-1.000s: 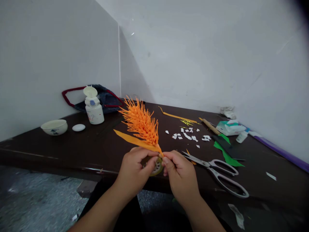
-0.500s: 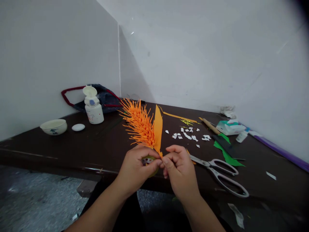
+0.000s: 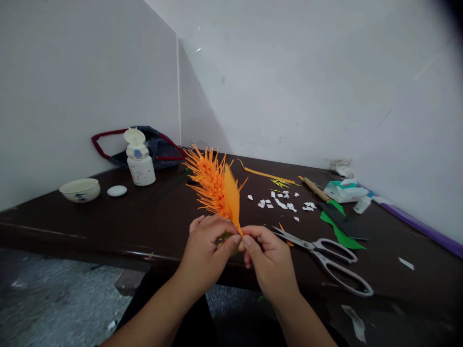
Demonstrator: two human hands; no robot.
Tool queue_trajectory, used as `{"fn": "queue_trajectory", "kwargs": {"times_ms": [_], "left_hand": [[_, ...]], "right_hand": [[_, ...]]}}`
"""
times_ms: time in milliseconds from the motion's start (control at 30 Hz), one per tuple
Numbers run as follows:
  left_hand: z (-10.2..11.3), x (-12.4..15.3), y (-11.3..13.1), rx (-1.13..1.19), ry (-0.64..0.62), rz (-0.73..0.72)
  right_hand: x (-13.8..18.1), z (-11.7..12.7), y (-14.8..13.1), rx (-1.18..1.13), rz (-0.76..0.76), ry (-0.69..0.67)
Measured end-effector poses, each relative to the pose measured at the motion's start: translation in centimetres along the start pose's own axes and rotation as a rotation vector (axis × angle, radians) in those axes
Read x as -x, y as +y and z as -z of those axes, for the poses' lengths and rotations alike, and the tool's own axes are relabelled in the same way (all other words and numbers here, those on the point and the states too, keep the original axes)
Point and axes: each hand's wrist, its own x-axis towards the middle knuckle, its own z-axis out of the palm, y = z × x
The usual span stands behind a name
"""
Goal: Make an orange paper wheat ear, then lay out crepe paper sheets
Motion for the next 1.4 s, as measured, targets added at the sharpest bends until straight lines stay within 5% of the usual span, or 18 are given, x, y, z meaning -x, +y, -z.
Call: {"fn": "queue_trajectory", "kwargs": {"times_ms": [300,533,767,933,1400], "left_hand": [[0.1,0.1,0.6,-0.043,-0.031,0.072],[0.6,0.3,0.4,0.218,-0.292,0.168],[1.3,0.1,-0.4,-0.064,-0.188,0.02],[1.4,0.2,-0.4,0.006,-0.225,-0.028],[0.3,-0.2,-0.3,0.02,-0.033,-0.02]], "right_hand": [[0.2,0.0,-0.4,0.059,-0.059,-0.003],[0.2,-0.3,-1.0,0.155,0.038,-0.011],[0.3,0.0,-0.4,0.19,0.02,-0.021],[0.2,0.1,-0.1,0.258,0.058,-0.024],[0.2,0.0,-0.2,0.03,0.006,-0.068]]}}
